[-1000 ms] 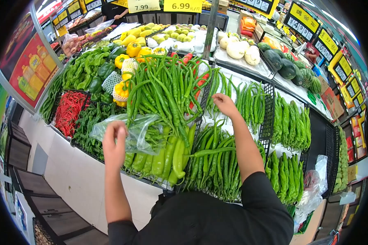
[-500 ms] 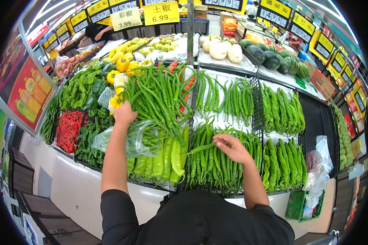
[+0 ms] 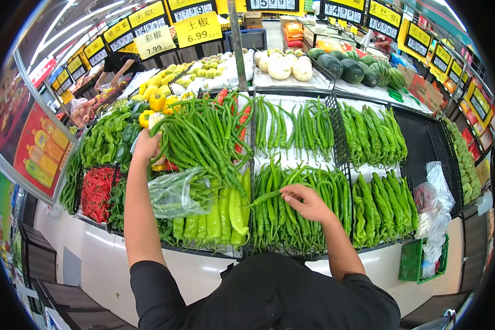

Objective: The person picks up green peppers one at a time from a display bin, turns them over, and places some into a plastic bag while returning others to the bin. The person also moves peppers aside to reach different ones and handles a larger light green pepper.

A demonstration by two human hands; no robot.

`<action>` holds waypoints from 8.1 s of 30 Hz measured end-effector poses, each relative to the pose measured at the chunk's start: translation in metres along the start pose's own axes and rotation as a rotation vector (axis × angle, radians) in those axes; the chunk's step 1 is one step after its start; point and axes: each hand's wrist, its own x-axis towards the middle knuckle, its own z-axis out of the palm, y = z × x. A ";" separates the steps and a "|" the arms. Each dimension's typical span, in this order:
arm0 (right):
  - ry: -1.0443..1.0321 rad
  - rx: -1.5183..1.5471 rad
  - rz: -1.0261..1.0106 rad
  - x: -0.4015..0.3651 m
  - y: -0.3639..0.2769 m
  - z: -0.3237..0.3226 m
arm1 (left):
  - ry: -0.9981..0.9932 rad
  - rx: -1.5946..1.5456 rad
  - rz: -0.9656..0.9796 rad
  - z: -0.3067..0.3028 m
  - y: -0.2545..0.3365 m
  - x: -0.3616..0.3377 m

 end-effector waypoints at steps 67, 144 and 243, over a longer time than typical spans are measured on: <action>0.523 0.109 -0.086 0.147 0.013 -0.085 | 0.206 -0.081 0.301 0.152 0.007 -0.266; 0.396 0.385 0.128 0.301 0.147 -0.036 | 0.417 -0.113 -0.121 0.110 -0.073 -0.291; 0.110 -0.325 0.411 0.350 0.169 -0.065 | -0.179 0.056 0.003 0.137 -0.063 -0.239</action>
